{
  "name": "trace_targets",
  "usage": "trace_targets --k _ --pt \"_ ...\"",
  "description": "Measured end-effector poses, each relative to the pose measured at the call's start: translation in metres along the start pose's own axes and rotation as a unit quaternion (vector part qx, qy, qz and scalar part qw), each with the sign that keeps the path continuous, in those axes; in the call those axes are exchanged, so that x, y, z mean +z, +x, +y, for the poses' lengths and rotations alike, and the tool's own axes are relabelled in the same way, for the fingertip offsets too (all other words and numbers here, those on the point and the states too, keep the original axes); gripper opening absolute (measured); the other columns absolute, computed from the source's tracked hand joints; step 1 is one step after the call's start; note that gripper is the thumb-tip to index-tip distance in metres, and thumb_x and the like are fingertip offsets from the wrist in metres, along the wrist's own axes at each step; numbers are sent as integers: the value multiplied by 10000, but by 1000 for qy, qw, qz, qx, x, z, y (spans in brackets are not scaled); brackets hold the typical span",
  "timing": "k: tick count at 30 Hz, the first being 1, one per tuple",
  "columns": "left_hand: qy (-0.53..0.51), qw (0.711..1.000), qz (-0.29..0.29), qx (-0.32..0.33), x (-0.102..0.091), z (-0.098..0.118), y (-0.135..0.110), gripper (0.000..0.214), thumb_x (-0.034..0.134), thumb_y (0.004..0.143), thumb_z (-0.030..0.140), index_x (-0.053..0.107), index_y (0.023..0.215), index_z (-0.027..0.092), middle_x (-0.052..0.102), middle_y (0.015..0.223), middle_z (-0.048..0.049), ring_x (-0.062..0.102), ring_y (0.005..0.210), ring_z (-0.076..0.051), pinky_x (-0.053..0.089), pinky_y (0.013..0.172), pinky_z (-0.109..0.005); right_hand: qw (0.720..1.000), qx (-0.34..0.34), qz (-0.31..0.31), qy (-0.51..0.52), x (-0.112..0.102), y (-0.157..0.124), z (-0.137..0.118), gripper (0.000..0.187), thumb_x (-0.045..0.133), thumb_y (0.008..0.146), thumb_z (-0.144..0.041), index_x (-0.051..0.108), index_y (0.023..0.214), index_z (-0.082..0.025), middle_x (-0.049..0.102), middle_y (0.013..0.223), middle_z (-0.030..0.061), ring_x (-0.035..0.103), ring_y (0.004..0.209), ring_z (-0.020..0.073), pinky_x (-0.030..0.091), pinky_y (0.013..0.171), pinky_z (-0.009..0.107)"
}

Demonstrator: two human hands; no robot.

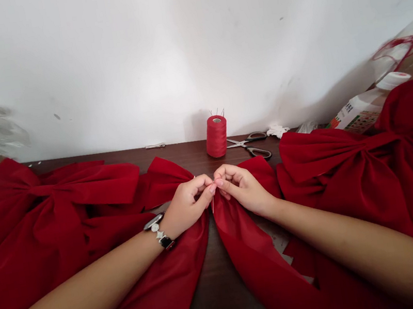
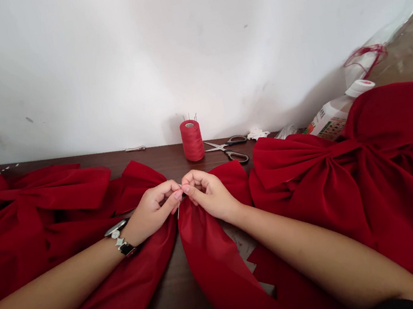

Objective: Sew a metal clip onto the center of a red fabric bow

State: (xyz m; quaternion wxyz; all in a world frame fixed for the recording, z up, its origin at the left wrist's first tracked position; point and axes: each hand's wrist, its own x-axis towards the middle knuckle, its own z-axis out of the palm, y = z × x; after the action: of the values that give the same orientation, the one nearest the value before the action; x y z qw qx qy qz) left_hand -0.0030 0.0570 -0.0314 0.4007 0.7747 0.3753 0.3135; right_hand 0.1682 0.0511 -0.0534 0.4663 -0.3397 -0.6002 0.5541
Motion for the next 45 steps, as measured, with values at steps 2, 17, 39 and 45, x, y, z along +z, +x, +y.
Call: trace_targets --k 2,17,39,45 --pt "6 1000 -2 0 0 0 0 292 448 919 334 481 678 172 459 580 48 403 528 -91 331 519 -206 1000 -6 -6 -8 0 0 -1 341 593 873 -473 492 813 -153 443 557 -55 391 502 64 312 517 195" --pt "-10 1000 -4 5 -1 -5 -1 272 463 932 339 520 731 164 464 586 50 426 557 -96 341 560 -211 983 -119 124 -70 -41 17 -47 294 628 865 -429 512 810 -164 475 622 -32 443 561 72 371 567 200" --pt "-107 994 3 -20 -3 -7 -1 308 481 922 408 530 752 156 437 585 50 390 523 -82 326 516 -210 977 -94 67 -178 -39 13 -60 145 624 848 -299 615 836 -155 600 759 9 524 637 81 431 593 197" --pt "-104 994 -1 -30 -3 -8 -2 317 470 925 419 524 754 157 428 567 51 388 521 -89 324 515 -215 939 -49 -141 -311 -32 7 -57 216 573 892 -299 717 831 -150 682 773 43 580 674 127 455 646 238"
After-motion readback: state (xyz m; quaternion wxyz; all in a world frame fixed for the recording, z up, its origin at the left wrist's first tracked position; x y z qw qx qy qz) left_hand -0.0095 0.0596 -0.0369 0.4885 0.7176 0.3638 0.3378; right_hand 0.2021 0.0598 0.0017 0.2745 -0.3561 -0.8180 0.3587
